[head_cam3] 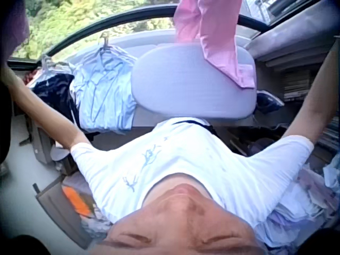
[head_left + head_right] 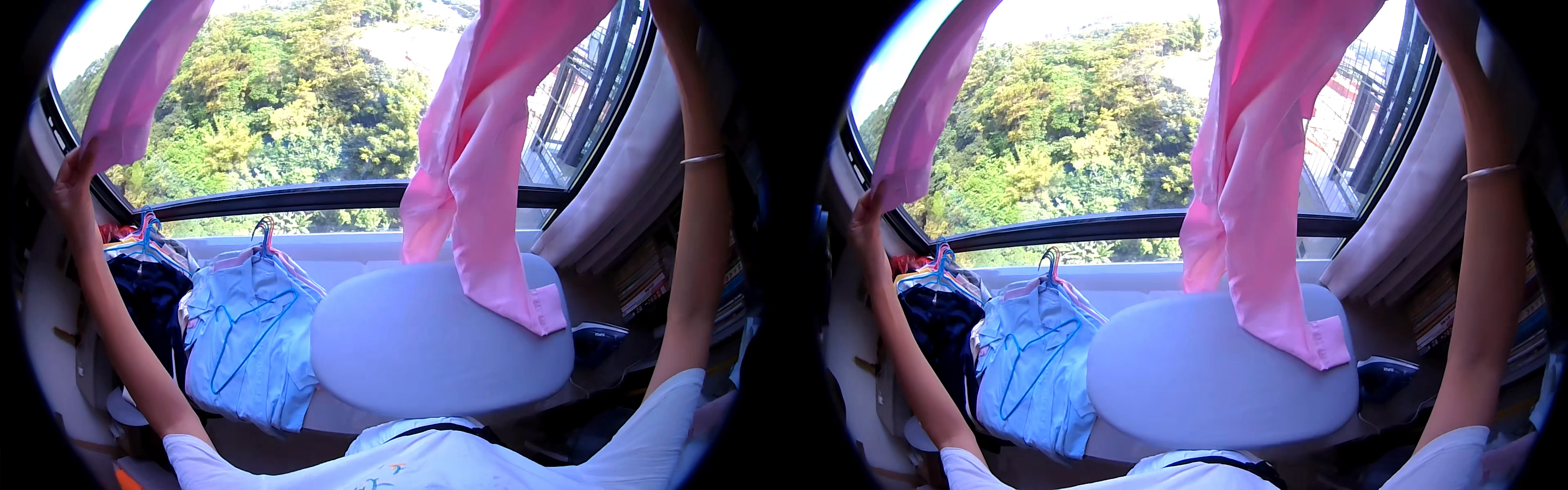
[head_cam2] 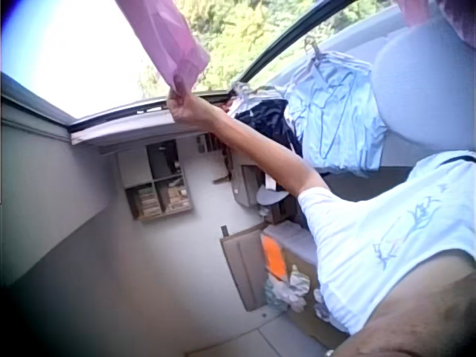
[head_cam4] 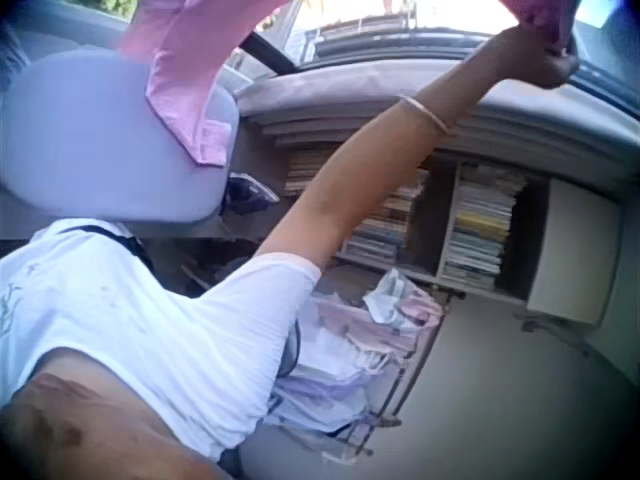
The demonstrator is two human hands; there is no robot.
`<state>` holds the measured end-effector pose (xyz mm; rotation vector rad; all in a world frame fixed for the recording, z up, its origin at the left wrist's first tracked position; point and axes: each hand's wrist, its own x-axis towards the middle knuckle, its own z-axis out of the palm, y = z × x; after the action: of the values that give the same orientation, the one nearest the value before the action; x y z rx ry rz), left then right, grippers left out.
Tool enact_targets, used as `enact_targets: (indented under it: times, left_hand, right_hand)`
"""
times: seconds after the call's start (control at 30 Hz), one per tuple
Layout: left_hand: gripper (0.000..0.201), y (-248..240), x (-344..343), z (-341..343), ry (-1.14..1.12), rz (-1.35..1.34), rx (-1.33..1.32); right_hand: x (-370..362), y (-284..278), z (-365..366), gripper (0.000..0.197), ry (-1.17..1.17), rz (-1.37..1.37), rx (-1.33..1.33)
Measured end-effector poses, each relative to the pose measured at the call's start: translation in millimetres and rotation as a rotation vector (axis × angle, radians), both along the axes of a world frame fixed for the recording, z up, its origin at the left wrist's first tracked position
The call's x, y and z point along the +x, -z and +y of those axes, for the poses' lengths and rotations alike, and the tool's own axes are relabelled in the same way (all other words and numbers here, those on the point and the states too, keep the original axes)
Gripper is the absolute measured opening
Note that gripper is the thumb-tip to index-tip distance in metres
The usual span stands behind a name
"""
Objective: The person irons a pink shirt on an ironing board. They remove the shirt from a hanger, place it on the board, and use an iron to smooth the fabric, focusing on the sleeves and body.
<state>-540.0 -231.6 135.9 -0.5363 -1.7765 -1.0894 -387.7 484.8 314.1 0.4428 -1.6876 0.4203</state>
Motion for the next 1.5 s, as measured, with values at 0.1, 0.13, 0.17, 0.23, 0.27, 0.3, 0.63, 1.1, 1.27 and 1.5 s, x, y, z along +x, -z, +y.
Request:
enact_targets:
  times: [0.1, 0.13, 0.17, 0.23, 0.27, 0.3, 0.63, 1.1, 1.27, 1.5]
  left_hand:
    - [0.019, 51, 24, 17, 0.005, -0.171, -0.093]
    - [0.018, 75, 26, 24, 0.063, -0.24, -0.131]
    - [0.016, 98, 34, 28, 0.121, -0.36, -0.112]
    - [0.01, 141, 55, 28, 0.087, -0.48, -0.194]
    - [0.009, 164, 65, 34, 0.087, -0.597, -0.166]
    - [0.007, 188, 72, 33, 0.151, -0.642, -0.113]
    - [0.01, 271, 119, 27, 0.061, -0.843, -0.254]
    - [0.007, 222, 64, 75, -0.068, -0.589, -0.203]
    - [0.008, 256, 44, 93, 0.06, -0.661, -0.158]
    - [0.01, 252, 11, 117, 0.048, -0.61, -0.219]
  right_hand:
    - [6, 94, 11, 0.028, 0.433, -0.343, 0.053]
    - [7, 128, 30, 0.022, 0.354, -0.405, 0.027]
    - [22, 156, 22, 0.021, 0.266, -0.607, -0.033]
    - [58, 216, -5, 0.017, 0.324, -0.873, -0.072]
    - [78, 251, -18, 0.018, 0.359, -0.955, -0.043]
    - [96, 286, -23, 0.018, 0.334, -1.033, 0.039]
    - [153, 469, -50, 0.02, 0.406, -1.299, 0.659]
    - [-28, 307, 30, 0.022, 0.378, -1.224, 0.236]
    - [-19, 328, 56, 0.012, 0.436, -0.974, 0.061]
    - [-5, 332, 66, 0.012, 0.515, -0.976, -0.019]
